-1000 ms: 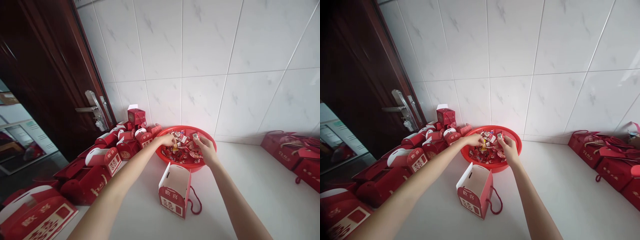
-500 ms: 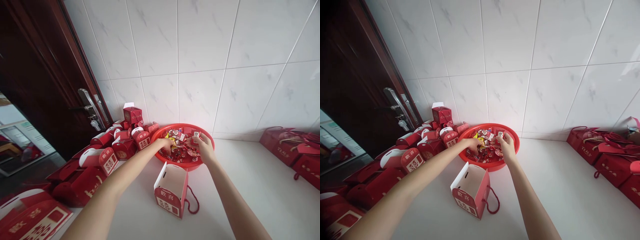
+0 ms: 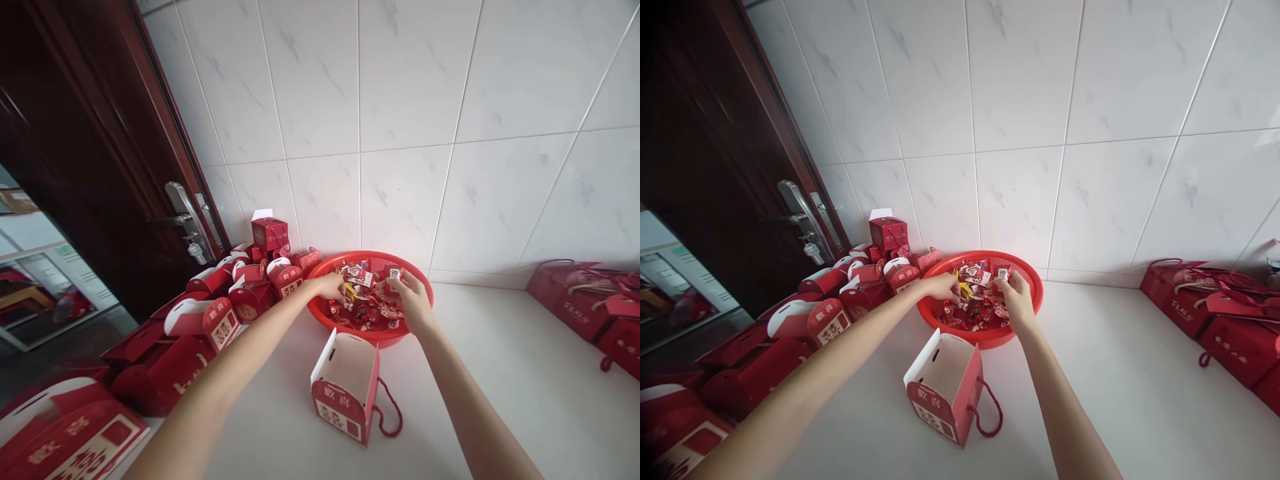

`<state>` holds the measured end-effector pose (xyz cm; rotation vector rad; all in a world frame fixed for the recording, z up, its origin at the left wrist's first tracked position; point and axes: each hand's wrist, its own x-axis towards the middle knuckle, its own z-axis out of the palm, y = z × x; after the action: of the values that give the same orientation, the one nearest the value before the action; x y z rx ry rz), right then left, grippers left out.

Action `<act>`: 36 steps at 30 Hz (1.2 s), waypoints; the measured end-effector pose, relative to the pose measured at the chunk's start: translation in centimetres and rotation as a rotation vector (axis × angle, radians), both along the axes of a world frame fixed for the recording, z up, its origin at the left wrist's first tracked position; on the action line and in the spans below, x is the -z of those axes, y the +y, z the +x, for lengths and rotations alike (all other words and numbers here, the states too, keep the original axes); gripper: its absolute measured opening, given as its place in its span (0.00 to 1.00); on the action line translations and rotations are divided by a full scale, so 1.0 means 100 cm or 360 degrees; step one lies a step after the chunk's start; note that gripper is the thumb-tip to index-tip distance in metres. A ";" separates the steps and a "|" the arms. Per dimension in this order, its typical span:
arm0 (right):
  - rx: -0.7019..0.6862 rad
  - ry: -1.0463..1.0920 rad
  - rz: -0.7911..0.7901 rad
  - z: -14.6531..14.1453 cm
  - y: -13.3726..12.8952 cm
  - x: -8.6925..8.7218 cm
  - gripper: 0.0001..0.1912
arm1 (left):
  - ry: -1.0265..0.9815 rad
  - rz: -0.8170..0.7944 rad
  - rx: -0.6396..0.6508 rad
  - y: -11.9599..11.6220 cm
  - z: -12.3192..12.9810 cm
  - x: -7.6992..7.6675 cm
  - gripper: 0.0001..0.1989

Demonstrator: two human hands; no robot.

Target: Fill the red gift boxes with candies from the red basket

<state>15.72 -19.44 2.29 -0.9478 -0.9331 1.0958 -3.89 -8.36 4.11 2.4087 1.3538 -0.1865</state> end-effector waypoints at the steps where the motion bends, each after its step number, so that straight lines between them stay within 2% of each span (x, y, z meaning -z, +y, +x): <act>1: -0.0001 -0.0007 0.0000 0.000 0.000 0.000 0.13 | -0.0036 0.0017 -0.0004 0.001 -0.002 0.000 0.05; 6: 0.0001 -0.0039 -0.0008 -0.001 0.000 0.000 0.12 | -0.0178 0.0075 0.0009 0.004 -0.008 0.005 0.04; 15: -0.0033 -0.0070 -0.0014 -0.003 0.001 0.000 0.13 | -0.0542 0.0131 0.0131 0.015 -0.005 0.001 0.08; 19: -0.0030 -0.0083 -0.0019 -0.003 0.002 0.000 0.13 | -0.0662 0.0056 0.0108 0.019 -0.002 0.008 0.13; 25: -0.0049 -0.0077 -0.0036 -0.002 0.001 0.000 0.12 | -0.0679 -0.0111 -0.0028 0.019 -0.001 0.028 0.13; 28: -0.0063 -0.0097 -0.0039 -0.002 0.001 0.000 0.11 | -0.0672 -0.0193 -0.0062 0.016 -0.003 0.032 0.22; 31: -0.0064 -0.0099 -0.0057 -0.001 0.002 0.000 0.11 | -0.0748 -0.0234 -0.0076 0.012 -0.006 0.026 0.27; 36: -0.0051 -0.0209 0.0031 0.000 0.003 0.002 0.17 | -0.1119 -0.0211 0.0003 0.002 -0.004 0.002 0.23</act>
<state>15.72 -19.13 2.09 -1.0010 -1.0674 1.0595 -4.28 -8.18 3.93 2.0597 0.9669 0.5096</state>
